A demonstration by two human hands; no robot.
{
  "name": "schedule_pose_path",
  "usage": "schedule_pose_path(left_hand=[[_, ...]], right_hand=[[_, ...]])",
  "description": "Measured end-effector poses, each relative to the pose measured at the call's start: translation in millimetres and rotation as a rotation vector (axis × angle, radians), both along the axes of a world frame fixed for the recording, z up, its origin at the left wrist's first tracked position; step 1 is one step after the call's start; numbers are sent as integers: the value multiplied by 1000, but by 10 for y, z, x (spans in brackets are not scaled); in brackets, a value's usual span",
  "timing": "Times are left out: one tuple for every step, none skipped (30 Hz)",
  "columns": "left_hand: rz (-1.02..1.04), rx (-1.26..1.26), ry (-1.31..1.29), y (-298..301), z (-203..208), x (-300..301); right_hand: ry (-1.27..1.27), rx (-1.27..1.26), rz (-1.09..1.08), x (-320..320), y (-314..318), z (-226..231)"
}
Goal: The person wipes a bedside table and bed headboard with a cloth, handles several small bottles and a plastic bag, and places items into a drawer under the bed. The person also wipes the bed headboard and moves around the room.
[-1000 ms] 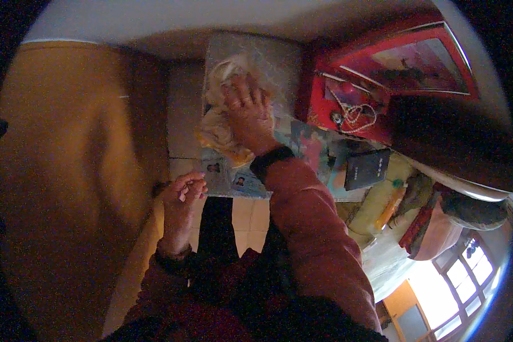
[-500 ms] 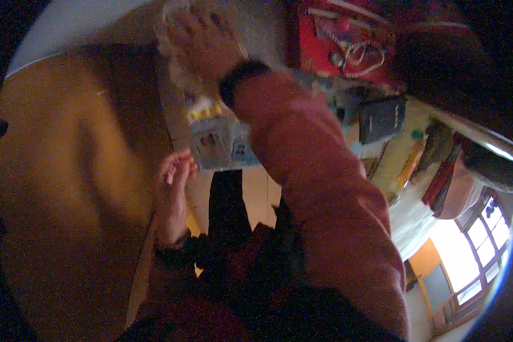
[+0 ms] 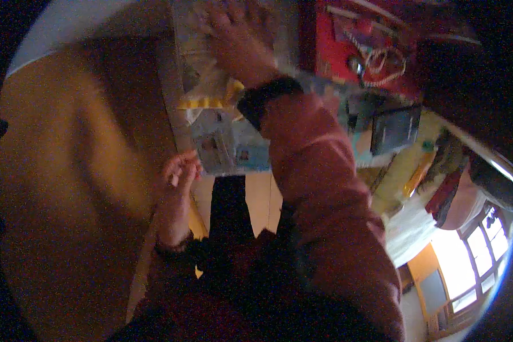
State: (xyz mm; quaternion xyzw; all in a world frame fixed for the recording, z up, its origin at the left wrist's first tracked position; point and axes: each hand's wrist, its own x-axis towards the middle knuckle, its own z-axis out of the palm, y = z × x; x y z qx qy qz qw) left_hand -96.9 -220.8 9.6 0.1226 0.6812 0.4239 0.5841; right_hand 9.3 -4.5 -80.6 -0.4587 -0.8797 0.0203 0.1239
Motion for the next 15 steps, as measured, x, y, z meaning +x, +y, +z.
schedule_pose_path(left_hand=[[-21,2,5,-6,-10,19],[-42,7,8,13,-6,26],[-40,23,-5,17,-11,36],[-37,41,-14,54,25,21],[-28,51,-23,82,30,17],[-32,82,-12,142,55,-1],[-35,97,-7,193,84,-7],[-40,86,-36,234,140,-22],[-45,126,64,284,192,-57],[-49,152,129,336,241,-106],[-51,180,193,381,293,-167],[-3,247,236,399,382,-214],[48,312,281,404,499,-291],[105,404,280,435,582,-385],[174,436,300,458,693,-510]], right_hand=[[35,4,-78,2,-12,10],[24,-59,-178,10,-11,36],[79,-2,-172,47,-83,46],[38,-85,-192,77,-142,88],[64,-87,-172,141,-209,108],[-21,-232,-171,184,-230,143],[50,-183,-145,217,-224,150],[58,-212,-139,225,-234,182],[62,-238,-169,217,-224,207],[37,-232,-178,191,-219,249],[71,-225,-158,157,-224,320],[101,-216,-155,144,-251,431],[147,-172,-140,134,-302,604],[268,-267,-144,159,-368,813],[392,-315,-128,205,-431,1063]])
